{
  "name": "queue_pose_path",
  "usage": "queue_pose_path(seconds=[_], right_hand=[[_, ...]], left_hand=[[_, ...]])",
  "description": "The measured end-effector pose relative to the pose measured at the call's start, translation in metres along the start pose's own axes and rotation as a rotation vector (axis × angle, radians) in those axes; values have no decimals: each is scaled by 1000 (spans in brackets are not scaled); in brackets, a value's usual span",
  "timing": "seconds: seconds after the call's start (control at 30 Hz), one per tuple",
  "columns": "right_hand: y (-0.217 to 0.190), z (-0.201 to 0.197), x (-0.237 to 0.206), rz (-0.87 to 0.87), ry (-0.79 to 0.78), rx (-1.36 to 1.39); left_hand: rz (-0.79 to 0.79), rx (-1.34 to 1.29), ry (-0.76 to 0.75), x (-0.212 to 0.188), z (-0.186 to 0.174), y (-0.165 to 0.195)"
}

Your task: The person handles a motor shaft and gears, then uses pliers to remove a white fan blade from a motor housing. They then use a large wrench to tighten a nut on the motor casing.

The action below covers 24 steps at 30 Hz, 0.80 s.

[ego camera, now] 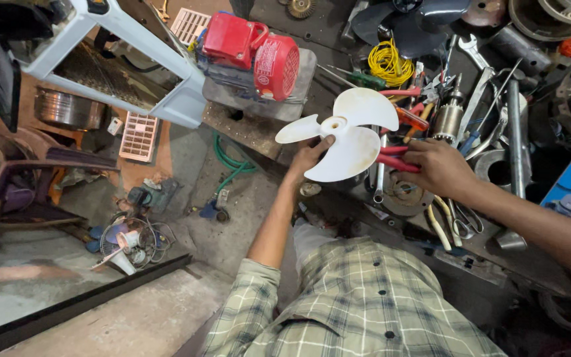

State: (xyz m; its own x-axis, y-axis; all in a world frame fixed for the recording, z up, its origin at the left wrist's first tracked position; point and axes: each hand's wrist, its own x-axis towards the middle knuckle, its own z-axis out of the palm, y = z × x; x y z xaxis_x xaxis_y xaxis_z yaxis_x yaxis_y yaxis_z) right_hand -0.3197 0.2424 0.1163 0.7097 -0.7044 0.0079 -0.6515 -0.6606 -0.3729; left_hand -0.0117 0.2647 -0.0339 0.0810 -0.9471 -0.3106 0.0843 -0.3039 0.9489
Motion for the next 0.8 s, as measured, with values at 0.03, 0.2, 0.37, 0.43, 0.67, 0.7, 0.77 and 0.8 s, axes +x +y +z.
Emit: queue_pose_path(seconds=[0.03, 0.2, 0.37, 0.43, 0.67, 0.7, 0.77, 0.8], right_hand=[[-2, -2, 0, -25, -1, -26], [-9, -7, -5, -37, -40, -52], [-6, -7, -13, 5, -14, -91], [-3, -5, -15, 15, -11, -70], [1, 3, -20, 26, -46, -86], [2, 4, -21, 29, -55, -80], [4, 6, -24, 18, -35, -56], [5, 8, -26, 11, -29, -43]], left_hand=[[3, 22, 7, 1, -1, 4], [29, -40, -46, -3, 0, 19], [121, -62, 94, -20, 16, 19], [132, -119, 89, -24, 20, 19], [5, -107, -101, -16, 7, 25], [-24, -117, -121, -14, 6, 25], [78, 104, -47, -15, 10, 22], [126, 212, -6, -15, 14, 21]])
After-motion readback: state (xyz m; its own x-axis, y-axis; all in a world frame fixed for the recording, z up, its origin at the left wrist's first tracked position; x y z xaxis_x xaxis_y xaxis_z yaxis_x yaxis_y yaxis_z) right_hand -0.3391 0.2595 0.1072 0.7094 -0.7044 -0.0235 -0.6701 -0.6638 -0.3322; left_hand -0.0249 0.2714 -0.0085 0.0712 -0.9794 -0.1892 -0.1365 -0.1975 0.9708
